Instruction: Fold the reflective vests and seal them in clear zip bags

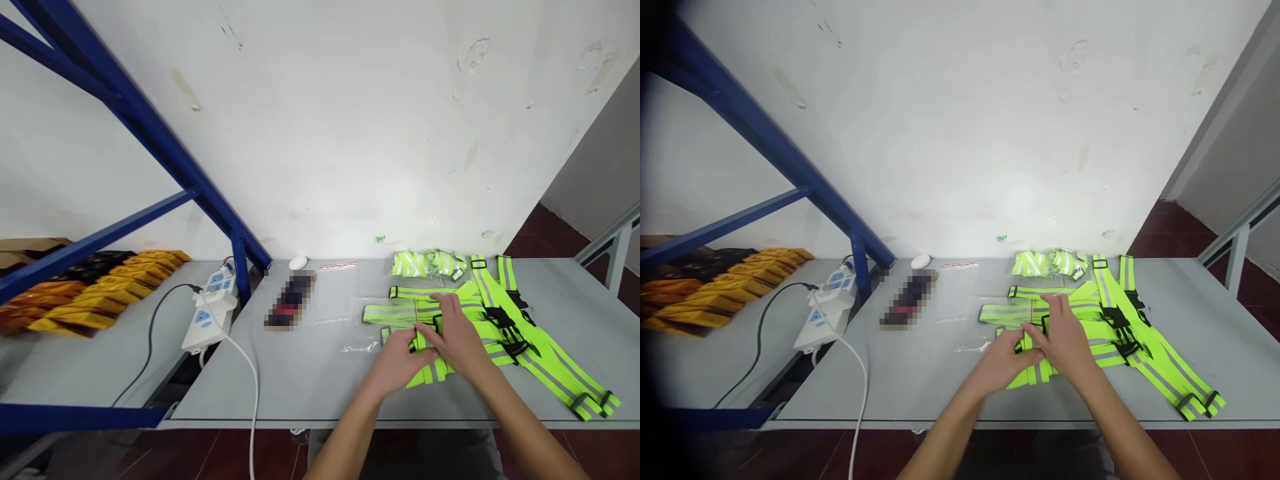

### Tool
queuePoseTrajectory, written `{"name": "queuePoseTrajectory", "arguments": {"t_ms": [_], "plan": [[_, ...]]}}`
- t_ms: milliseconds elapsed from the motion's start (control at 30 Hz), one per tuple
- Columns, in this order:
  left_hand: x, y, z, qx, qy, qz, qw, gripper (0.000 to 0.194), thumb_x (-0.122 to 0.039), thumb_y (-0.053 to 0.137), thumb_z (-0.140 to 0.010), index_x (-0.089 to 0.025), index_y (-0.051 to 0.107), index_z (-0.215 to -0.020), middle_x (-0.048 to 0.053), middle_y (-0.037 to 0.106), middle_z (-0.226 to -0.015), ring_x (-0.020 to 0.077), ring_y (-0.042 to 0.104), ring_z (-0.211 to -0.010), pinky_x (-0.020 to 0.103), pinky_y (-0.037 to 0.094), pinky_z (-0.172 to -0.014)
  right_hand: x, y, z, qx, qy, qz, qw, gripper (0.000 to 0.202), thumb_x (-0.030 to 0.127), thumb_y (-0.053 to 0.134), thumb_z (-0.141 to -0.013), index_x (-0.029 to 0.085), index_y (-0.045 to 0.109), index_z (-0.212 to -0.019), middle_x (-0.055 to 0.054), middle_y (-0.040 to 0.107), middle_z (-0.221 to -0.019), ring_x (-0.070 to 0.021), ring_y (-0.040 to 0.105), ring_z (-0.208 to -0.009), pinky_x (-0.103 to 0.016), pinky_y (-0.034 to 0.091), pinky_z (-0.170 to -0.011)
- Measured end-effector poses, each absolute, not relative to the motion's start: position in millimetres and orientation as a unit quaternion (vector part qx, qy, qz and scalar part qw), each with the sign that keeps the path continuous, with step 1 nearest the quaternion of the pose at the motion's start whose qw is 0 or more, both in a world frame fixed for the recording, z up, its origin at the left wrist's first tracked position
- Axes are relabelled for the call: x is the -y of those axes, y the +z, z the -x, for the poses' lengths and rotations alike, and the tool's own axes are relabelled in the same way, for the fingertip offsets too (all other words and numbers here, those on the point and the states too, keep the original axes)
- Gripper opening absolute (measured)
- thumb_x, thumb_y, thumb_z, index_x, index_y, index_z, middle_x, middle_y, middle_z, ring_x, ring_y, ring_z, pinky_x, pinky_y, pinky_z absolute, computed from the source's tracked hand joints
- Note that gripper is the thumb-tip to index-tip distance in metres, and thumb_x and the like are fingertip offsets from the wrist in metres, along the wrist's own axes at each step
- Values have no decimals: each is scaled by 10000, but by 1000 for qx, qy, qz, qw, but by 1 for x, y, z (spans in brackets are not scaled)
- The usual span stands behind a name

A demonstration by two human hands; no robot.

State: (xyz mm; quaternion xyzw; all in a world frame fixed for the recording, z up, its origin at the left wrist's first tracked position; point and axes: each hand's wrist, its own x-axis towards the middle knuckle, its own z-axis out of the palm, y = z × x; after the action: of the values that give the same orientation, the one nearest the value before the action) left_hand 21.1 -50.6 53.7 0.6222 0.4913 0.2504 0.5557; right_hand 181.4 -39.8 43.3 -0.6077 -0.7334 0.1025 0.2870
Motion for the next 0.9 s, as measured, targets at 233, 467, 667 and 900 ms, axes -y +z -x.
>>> {"name": "queuePoseTrajectory", "arguments": {"t_ms": [233, 467, 667, 900], "plan": [[46, 38, -18, -469, 345, -444, 682, 244, -277, 658, -711, -144, 686, -914, 8, 678, -765, 208, 617, -796, 316, 482, -746, 43, 44, -177, 878, -59, 389, 273, 164, 198, 531, -905, 234, 655, -1006, -80, 672, -1068, -243, 570, -1048, -479, 387, -1008], [43, 40, -6, -475, 295, -360, 746, 373, -416, 747, -670, -136, 662, -901, 49, 698, -778, 190, 644, -693, 264, 497, -546, 51, 46, -191, 931, 2, 339, 134, 750, 372, 750, -717, 168, 450, -1373, -116, 457, -1445, -337, 388, -1337, -521, 362, -1075], [48, 53, -14, -455, 255, -332, 786, 344, -468, 685, -687, -145, 619, -783, 13, 623, -595, 140, 555, -439, 246, 430, -382, 39, 46, -205, 929, -2, 340, 143, 732, -57, 495, -656, 233, 526, -1327, -39, 572, -1347, -242, 548, -1219, -405, 501, -956], [42, 58, -8, -485, 238, -455, 707, 528, -633, 447, -813, -157, 590, -633, 22, 570, -510, 166, 558, -478, 279, 424, -482, 41, 36, -229, 912, 72, 344, 210, 840, -32, 427, -514, 233, 563, -1299, -12, 642, -1255, -211, 604, -1153, -354, 513, -949]]}}
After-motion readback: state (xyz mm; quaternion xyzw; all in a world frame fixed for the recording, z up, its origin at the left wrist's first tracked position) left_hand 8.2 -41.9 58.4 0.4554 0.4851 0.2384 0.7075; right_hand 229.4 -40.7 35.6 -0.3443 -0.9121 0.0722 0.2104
